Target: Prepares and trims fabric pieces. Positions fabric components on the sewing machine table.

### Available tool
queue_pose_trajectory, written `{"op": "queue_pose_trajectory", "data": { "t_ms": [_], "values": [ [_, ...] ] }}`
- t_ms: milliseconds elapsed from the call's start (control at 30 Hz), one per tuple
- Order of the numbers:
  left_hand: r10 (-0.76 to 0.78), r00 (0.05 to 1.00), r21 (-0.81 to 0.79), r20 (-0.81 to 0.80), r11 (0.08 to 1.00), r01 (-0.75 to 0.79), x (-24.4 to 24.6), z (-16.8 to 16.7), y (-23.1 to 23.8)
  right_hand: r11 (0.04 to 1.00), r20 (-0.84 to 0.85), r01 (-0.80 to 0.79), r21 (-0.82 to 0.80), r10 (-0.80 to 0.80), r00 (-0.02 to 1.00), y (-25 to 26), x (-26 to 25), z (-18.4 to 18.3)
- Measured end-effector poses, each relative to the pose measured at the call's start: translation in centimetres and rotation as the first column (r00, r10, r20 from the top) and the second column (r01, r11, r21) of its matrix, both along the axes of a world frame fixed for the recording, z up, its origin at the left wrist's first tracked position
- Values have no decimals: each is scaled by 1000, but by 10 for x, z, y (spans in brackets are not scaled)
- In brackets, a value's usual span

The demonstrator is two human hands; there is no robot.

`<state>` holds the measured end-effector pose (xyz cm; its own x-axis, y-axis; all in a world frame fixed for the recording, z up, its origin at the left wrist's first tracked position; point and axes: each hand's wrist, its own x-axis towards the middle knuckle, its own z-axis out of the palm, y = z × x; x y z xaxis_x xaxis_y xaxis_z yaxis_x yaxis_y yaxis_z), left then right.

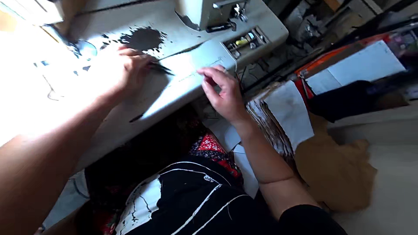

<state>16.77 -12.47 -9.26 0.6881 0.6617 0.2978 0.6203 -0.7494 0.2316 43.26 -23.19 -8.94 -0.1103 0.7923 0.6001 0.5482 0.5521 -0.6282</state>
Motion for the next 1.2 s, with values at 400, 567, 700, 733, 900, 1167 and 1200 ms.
{"op": "queue_pose_trajectory", "data": {
  "t_ms": [400,567,700,733,900,1167,1200],
  "values": [
    [396,884,-355,248,886,-298,-33,10,-79,-23,637,648,-761,157,755,-159,88,-172],
    [454,868,-353,201,860,-368,-41,28,-122,90,558,551,-830,183,810,-143,84,-174],
    [466,844,-380,266,855,-352,-60,20,-145,11,519,532,-846,237,821,-137,76,-169],
    [472,837,-388,276,852,-352,-63,19,-150,-24,507,527,-850,238,828,-140,73,-168],
    [475,825,-367,307,859,-358,-82,10,-170,-63,670,699,-712,236,704,-152,58,-159],
    [443,832,-357,334,876,-323,-87,-3,-179,-44,664,664,-747,6,748,-170,79,-185],
    [436,830,-353,346,881,-316,-86,-7,-179,-29,649,648,-761,-5,761,-170,82,-186]
  ]
}}
